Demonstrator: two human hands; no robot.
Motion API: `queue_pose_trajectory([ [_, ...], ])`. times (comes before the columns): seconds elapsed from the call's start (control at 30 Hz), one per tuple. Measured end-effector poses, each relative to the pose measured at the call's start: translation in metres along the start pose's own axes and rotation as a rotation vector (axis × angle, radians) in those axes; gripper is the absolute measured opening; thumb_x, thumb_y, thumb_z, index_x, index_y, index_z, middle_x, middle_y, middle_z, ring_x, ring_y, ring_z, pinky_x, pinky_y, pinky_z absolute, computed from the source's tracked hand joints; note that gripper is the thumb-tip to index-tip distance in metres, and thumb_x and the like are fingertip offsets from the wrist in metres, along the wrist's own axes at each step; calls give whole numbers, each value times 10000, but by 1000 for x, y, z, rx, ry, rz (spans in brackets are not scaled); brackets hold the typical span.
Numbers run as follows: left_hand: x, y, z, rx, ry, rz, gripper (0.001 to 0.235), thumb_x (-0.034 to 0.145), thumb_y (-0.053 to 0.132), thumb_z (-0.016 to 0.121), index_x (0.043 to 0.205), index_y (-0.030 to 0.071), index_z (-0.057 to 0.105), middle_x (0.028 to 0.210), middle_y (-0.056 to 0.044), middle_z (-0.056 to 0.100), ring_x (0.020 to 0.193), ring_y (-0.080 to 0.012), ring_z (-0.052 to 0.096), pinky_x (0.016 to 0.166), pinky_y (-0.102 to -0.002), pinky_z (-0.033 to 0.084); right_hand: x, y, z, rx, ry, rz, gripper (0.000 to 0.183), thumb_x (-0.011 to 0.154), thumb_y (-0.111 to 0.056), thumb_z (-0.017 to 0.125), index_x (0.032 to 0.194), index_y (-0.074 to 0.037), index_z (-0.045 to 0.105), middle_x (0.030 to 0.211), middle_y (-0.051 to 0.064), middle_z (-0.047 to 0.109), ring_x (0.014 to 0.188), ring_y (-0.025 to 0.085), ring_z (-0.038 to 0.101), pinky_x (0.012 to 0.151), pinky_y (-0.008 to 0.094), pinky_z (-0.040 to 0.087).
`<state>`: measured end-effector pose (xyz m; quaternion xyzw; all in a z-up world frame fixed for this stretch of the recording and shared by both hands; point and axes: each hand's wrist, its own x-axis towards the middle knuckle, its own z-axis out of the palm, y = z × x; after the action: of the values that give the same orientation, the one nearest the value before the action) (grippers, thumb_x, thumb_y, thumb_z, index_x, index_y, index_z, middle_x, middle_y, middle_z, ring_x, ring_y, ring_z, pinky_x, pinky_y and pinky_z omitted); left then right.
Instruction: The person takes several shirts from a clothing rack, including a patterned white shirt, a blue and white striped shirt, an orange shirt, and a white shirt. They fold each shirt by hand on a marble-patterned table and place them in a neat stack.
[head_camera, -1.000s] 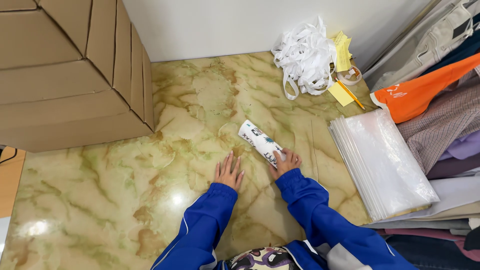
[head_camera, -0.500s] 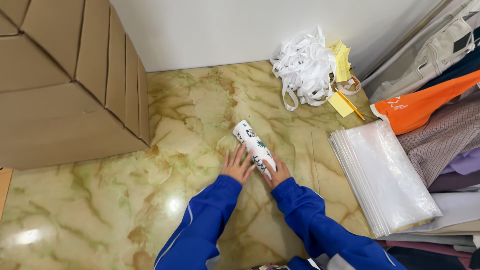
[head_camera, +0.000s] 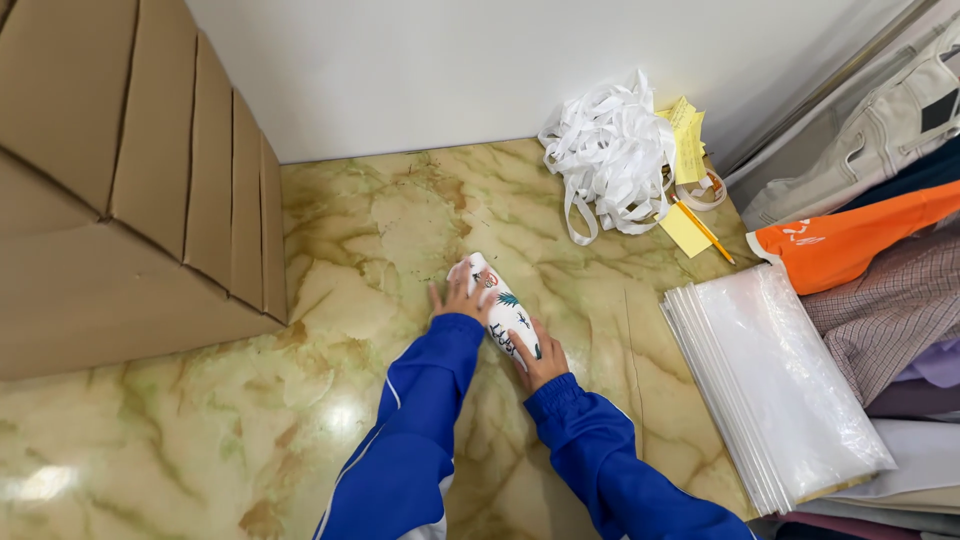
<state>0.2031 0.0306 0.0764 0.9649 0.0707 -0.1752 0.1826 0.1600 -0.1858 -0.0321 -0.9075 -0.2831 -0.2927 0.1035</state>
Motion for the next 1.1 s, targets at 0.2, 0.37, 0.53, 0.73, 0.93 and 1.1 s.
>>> queue_pose_trajectory([
  [0.2, -15, -77, 22, 36, 296, -32, 610, 1097, 531, 180, 1636, 248, 174, 1727, -68, 46, 1574, -247, 76, 1249, -561, 58, 24, 29, 34, -7, 58, 36, 560, 897, -440, 627, 1450, -410, 544, 1401, 197, 541, 1047, 351, 636, 846, 415, 564],
  [0.37, -12, -107, 68, 52, 490, 22, 620, 1080, 555, 207, 1632, 275, 181, 1702, -45, 140, 1547, -215, 160, 1247, -508, 91, 83, 49, 52, -56, 70, 111, 531, 953, -441, 576, 1478, -384, 525, 1436, 203, 503, 1051, 367, 631, 857, 441, 565],
  [0.53, -3, -110, 77, 90, 668, 46, 632, 1059, 564, 286, 1620, 276, 249, 1685, -37, 216, 1524, -195, 235, 1229, -494, 151, 144, 66, 59, 12, 64, 237, 628, 920, -443, 653, 1516, -348, 479, 1485, 277, 402, 1144, 481, 574, 927, 533, 525],
  [0.73, 1, -115, 86, 87, 695, 45, 646, 1049, 568, 303, 1620, 270, 258, 1667, -27, 260, 1511, -185, 269, 1227, -492, 164, 136, 63, 50, -100, 170, 159, 586, 842, -588, 654, 1387, -384, 584, 1543, 143, 392, 1369, 359, 396, 1111, 514, 269],
  [0.93, -1, -114, 86, 114, 685, 40, 620, 1049, 563, 307, 1600, 279, 298, 1675, -22, 256, 1528, -192, 255, 1235, -497, 170, 125, 57, 27, -115, -50, 130, 584, 915, -462, 579, 1478, -322, 519, 1633, 55, 380, 1420, 312, 436, 1048, 435, 415],
  [1.1, -5, -112, 82, 128, 636, 33, 613, 1054, 556, 305, 1604, 286, 289, 1681, -25, 237, 1536, -201, 229, 1239, -504, 154, 154, 62, 32, -102, -297, 216, 684, 984, -536, 444, 1602, -277, 307, 1690, 95, 223, 1477, 386, 318, 1099, 509, 386],
])
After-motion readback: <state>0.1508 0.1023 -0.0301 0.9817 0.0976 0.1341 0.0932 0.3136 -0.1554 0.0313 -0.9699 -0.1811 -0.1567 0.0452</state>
